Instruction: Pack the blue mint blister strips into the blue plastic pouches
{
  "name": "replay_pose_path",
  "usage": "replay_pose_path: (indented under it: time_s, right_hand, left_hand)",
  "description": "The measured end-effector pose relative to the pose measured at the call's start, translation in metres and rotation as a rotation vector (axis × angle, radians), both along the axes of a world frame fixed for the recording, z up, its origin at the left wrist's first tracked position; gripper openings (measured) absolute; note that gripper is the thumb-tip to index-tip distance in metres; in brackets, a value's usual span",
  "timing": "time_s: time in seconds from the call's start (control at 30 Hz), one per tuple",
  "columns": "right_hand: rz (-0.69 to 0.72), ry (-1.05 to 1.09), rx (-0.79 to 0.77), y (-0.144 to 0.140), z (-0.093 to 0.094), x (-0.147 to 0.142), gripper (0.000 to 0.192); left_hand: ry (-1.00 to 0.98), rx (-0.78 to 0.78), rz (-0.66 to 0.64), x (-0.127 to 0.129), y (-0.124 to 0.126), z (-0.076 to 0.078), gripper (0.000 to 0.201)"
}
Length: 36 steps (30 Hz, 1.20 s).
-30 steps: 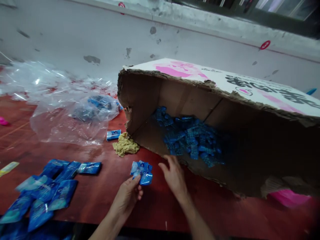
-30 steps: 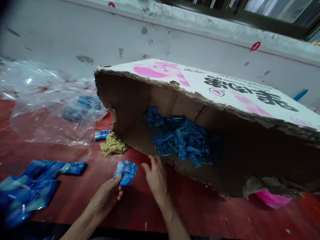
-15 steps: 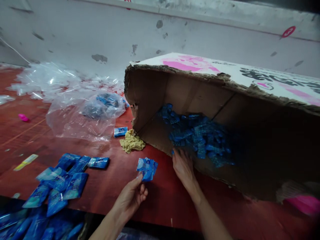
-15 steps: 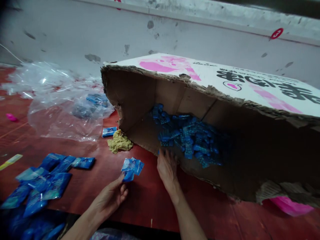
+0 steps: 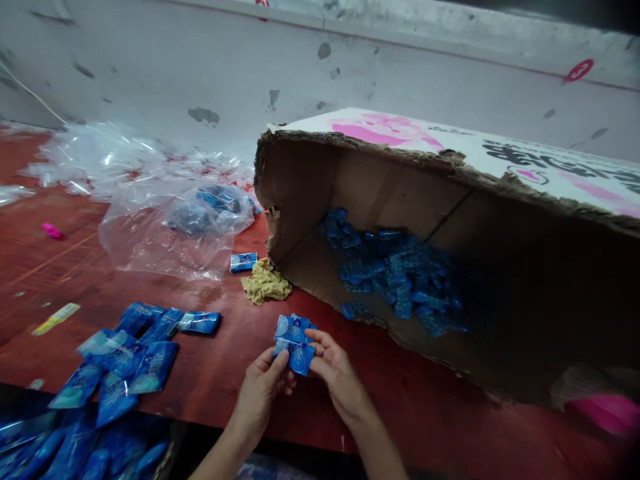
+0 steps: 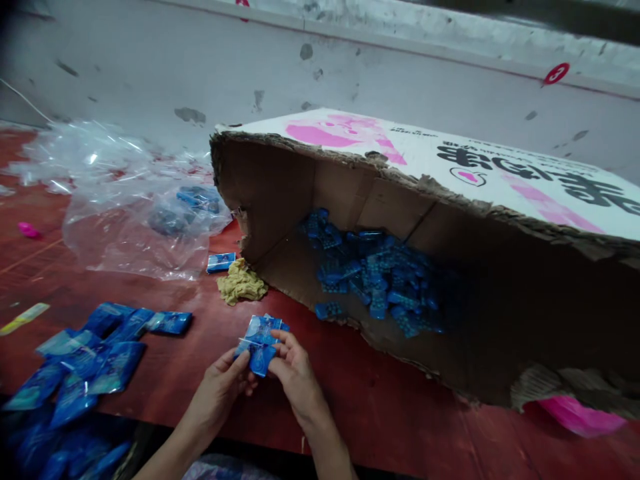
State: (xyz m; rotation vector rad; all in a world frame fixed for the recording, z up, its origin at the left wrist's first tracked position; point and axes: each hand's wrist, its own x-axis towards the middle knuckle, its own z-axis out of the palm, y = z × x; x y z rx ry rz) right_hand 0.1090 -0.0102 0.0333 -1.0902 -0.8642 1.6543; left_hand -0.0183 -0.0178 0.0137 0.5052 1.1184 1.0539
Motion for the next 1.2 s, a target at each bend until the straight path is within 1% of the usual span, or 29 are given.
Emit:
replay_pose_path:
  time_s: [0.07,0.13,0.2,0.27,0.3,0.33,0.4,0.47,0.5,0.57,0.6,0.67,0.77,0.93,1.07,1.13,1.2]
  right_hand:
    - [0.005,0.025,-0.025,-0.003,-0.005,-0.002,0.030]
    - [-0.018,-0.011,0.003,-0.007,-0.011,-0.005,0.028]
    - [-0.059,-0.165,0.094,-0.010,-0.017,-0.007,0.028]
    - [-0.111,-0.362,0.217,-0.014,-0.019,-0.008,0.032]
    - [-0.124,-0.424,0.260,-0.014,-0.020,-0.007,0.035]
    - [-0.122,-0.440,0.277,-0.015,-0.020,-0.007,0.036]
    - [-0.086,-0.355,0.242,-0.015,-0.021,-0.007,0.036]
    - [-0.056,-0.271,0.178,-0.014,-0.023,-0.007,0.028]
    - [-0.060,-0.274,0.161,-0.014,-0.024,-0.007,0.022]
    - [-0.084,-0.353,0.163,-0.015,-0.025,-0.007,0.008]
    - [-0.091,-0.397,0.173,-0.017,-0.024,-0.007,0.005]
    - [-0.110,-0.441,0.199,-0.019,-0.022,-0.008,0.008]
    - [-0.155,-0.444,0.230,-0.020,-0.017,-0.009,0.013]
    - [-0.118,-0.458,0.203,-0.015,-0.011,-0.009,0.017]
    - [-0.083,-0.469,0.153,-0.015,-0.017,-0.012,0.015]
    - [-0.070,-0.427,0.131,-0.016,-0.021,-0.014,0.015]
    - [-0.070,-0.389,0.112,-0.017,-0.026,-0.014,0.017]
  left_hand:
    - [0.099,0.079,-0.025,-0.001,-0.001,-0.001,0.026]
    - [0.139,0.118,-0.050,-0.002,-0.002,-0.002,0.026]
    - [0.105,0.091,-0.053,-0.001,-0.002,-0.003,0.025]
    - [0.024,0.020,-0.033,0.001,-0.003,-0.004,0.026]
    - [-0.009,-0.008,-0.015,0.002,-0.004,-0.004,0.025]
    - [-0.029,-0.021,-0.003,0.003,-0.004,-0.004,0.025]
    - [-0.039,-0.014,0.002,0.005,-0.006,-0.004,0.024]
    - [-0.063,-0.014,-0.007,0.006,-0.007,-0.004,0.025]
    - [-0.092,-0.033,-0.018,0.006,-0.007,-0.003,0.026]
    - [-0.152,-0.076,-0.038,0.007,-0.008,-0.003,0.028]
    - [-0.173,-0.093,-0.057,0.007,-0.008,-0.003,0.028]
    - [-0.193,-0.116,-0.091,0.008,-0.008,-0.003,0.026]
    - [-0.204,-0.135,-0.101,0.008,-0.008,-0.002,0.027]
    - [-0.181,-0.128,-0.053,0.004,-0.006,0.004,0.030]
    - [-0.130,-0.117,-0.011,0.002,-0.004,0.001,0.029]
    - [-0.149,-0.128,0.010,0.003,-0.004,-0.003,0.028]
    - [-0.181,-0.137,0.000,0.003,-0.004,-0.006,0.028]
